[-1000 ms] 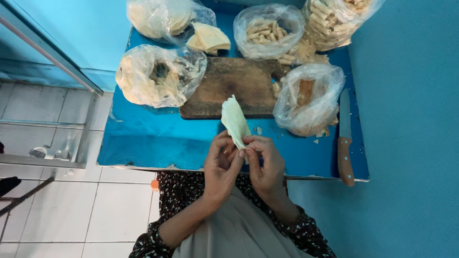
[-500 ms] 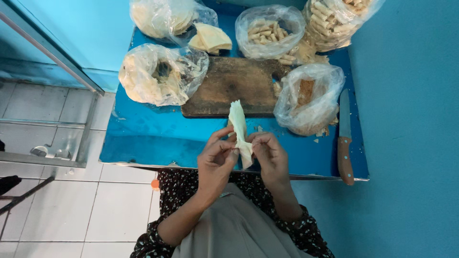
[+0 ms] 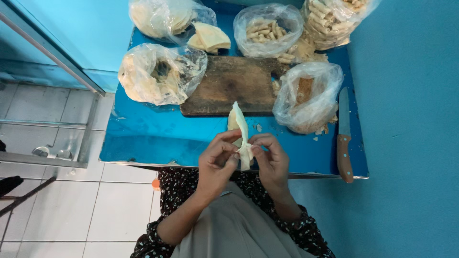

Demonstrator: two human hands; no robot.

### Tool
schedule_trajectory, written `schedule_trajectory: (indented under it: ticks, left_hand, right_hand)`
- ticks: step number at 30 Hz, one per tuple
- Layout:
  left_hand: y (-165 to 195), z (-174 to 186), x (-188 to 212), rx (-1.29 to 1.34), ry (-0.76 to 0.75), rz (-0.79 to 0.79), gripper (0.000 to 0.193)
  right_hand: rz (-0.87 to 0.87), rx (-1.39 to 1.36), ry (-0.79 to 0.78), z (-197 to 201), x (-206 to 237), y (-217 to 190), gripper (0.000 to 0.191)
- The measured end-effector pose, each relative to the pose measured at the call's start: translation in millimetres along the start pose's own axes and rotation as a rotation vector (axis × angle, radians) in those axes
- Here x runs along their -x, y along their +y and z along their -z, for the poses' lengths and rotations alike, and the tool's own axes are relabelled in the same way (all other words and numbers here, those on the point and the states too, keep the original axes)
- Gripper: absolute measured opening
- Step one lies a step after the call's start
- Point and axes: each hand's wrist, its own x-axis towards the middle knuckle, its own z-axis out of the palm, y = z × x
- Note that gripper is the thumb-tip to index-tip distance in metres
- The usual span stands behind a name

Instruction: The person sits at a blue table with bags of round crackers and a cutting board. They peel apart stacked thin round crackers, cut pieces from them with a knife, fold and press the pieces by hand, and set the finished pieces aside on the table.

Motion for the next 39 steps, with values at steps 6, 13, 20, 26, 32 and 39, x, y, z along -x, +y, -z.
schedule_trajectory:
  ticks: [6,13,20,26,32,39]
  left_hand:
    - [7,-8,0,-0.234,0.012,-0.04,0.02]
    - [11,-14,-6,-0.17,0.083,0.006,0.007]
    - [19,-25,-4,-0.7,0.087,-0.489,0.02]
    - [21,-27,-4,-0.702,0.073,-0.473,0.017]
    - [14,-22,3,-0.44,0.121,-0.177,0.012]
    - [15,-25,6,-0.255,0.061,-0.11,0.02]
  right_hand:
    - [0.041,0.209,0.078,-7,10,2,0.008]
    - [-0.056,-0.072,0.129,-3,10,12,0.01]
    - [0.024,-0.288,-0.002,6,8,1,0.021]
    - [-0.074,-0.116,0.04,10,8,-1,0.012]
    - [-0.132,-0.203,0.008,14,12,3,0.013]
    - [0.014,0.009,0.008,9,15,-8,0.01]
